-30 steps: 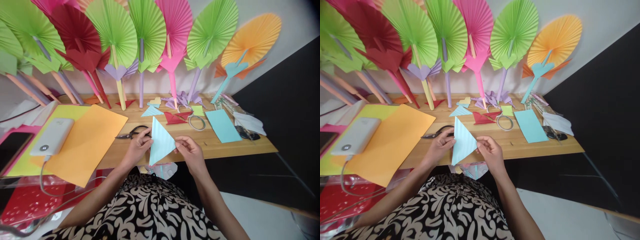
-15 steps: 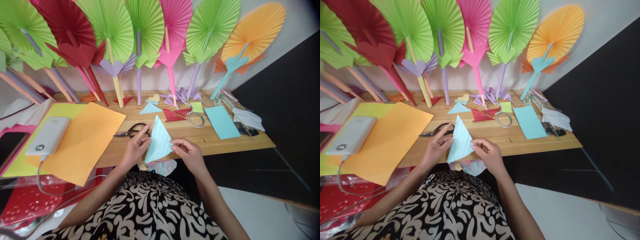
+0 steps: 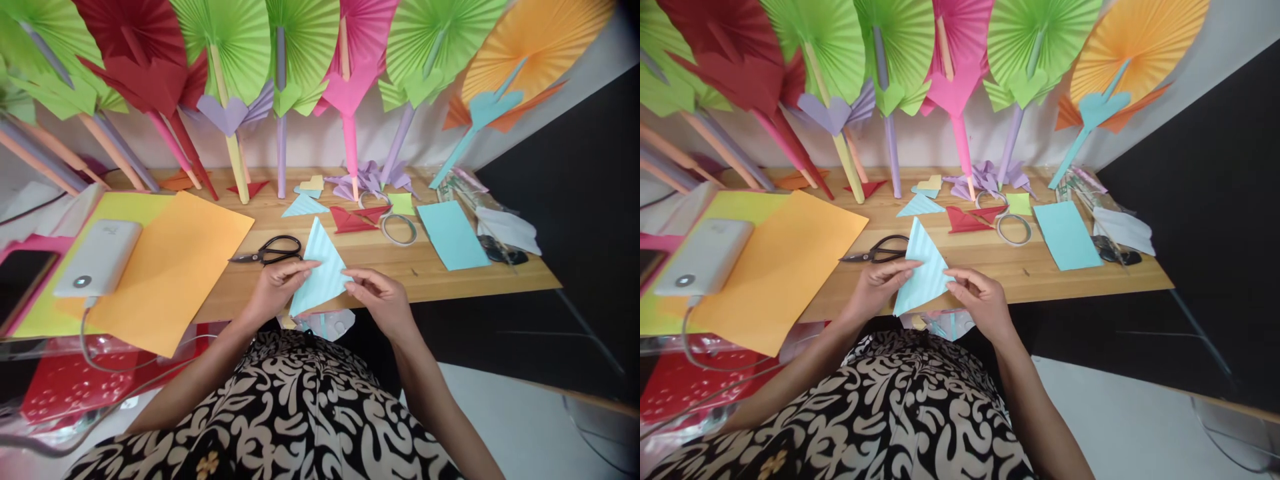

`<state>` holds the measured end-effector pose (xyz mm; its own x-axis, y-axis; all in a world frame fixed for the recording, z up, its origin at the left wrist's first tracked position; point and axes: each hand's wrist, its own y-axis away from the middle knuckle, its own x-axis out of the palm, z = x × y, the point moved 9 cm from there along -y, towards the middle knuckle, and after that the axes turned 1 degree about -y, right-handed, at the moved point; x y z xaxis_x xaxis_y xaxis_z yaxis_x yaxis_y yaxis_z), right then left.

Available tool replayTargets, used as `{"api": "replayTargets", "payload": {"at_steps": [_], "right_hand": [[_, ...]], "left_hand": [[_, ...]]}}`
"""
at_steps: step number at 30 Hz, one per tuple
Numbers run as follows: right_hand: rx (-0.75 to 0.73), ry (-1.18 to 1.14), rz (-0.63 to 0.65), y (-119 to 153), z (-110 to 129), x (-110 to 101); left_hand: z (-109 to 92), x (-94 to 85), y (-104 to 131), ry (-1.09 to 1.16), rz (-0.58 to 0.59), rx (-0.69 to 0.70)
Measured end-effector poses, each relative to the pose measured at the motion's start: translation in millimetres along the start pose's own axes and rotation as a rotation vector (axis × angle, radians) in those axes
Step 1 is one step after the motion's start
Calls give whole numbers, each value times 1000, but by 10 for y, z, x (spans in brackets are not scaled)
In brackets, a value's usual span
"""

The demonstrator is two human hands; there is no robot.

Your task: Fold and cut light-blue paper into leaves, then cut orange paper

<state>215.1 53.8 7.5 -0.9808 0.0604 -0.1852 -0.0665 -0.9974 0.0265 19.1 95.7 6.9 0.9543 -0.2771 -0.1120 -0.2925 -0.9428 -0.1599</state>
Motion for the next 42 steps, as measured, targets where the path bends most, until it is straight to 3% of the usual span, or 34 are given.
{"api": "replayTargets", "payload": {"at_steps": [5,13,20,25,36,42], "right_hand": [[-24,34,-46,14,42,-37],[-105,139,-9,64,150,-48],[-186,182,-43,85,325,-56],[-232,222,-93,105,405,-81],[-340,306,-184,160,566,-127],[-362,322,-210,173,602,-140]], "left_hand": [[-30,-25,-6,-10,4,3],[-50,-33,13,-24,56,-18],[-81,-80,14,-60,30,-5],[-175,-90,31,-145,9,61],[-462,-79,94,-367,-66,351],[-531,-68,118,-426,-90,387]]}}
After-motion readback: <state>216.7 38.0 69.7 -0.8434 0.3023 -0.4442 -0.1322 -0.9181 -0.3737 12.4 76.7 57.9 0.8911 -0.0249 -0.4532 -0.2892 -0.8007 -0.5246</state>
